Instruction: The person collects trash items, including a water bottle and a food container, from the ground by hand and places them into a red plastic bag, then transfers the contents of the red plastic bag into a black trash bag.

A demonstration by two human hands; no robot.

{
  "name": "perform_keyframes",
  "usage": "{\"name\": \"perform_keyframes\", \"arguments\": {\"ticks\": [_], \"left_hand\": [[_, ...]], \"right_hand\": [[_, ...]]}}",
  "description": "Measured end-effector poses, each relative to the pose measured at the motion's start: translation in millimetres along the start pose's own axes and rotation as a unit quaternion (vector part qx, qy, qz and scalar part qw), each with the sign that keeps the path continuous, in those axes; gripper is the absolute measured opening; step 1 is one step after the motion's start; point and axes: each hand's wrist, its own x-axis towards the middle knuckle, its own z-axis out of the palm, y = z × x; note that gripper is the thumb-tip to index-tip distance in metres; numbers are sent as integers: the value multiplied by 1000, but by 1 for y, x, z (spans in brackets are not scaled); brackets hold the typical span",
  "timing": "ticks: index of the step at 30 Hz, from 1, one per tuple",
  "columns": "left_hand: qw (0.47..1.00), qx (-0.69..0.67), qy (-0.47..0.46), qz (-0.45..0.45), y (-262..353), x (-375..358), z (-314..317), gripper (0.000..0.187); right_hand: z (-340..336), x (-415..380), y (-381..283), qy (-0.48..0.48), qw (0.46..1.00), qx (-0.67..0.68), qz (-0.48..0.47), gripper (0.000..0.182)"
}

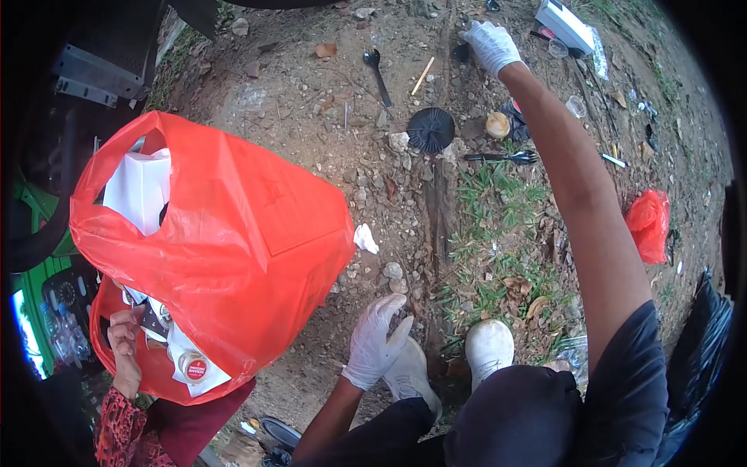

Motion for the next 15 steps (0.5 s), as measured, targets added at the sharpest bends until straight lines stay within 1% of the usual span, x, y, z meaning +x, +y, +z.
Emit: {"name": "perform_keyframes", "arguments": {"ticks": [2,3,5,6,7,9,10,11,12,13,14,15], "left_hand": [[1000,1,0,-11,-1,2,-2,43],[1000,2,-7,-17,-1,4,-2,43],[1000,4,-17,-24,4,5,0,43],[1000,-3,-7,-3,7,13,1,43],[1000,-10,1,18,11,21,2,43],[999,-25,14,41,22,44,4,43],[996,-29,37,70,32,61,4,42],[995,-21,51,81,43,79,5,38],[993,-59,65,76,55,101,6,35],[981,7,114,159,57,128,9,33],[973,-7,143,181,63,157,12,30],[978,-44,139,149,71,183,13,27]], "right_hand": [[7,3,2,-3,999,-31,-32,29],[10,4,3,-3,999,-28,-32,29],[7,1,5,23,998,-32,-41,20],[1,-6,7,27,996,-57,-57,16],[-6,-5,8,26,997,-57,-53,16],[3,-18,18,59,994,-58,-68,16],[14,-27,27,46,995,-56,-63,16],[27,-33,39,86,995,16,-55,13],[38,-39,53,130,986,87,-47,12],[44,-50,62,177,971,159,-39,12],[44,-68,71,77,943,-299,-125,19],[24,-88,83,75,944,-297,-125,19]]}}
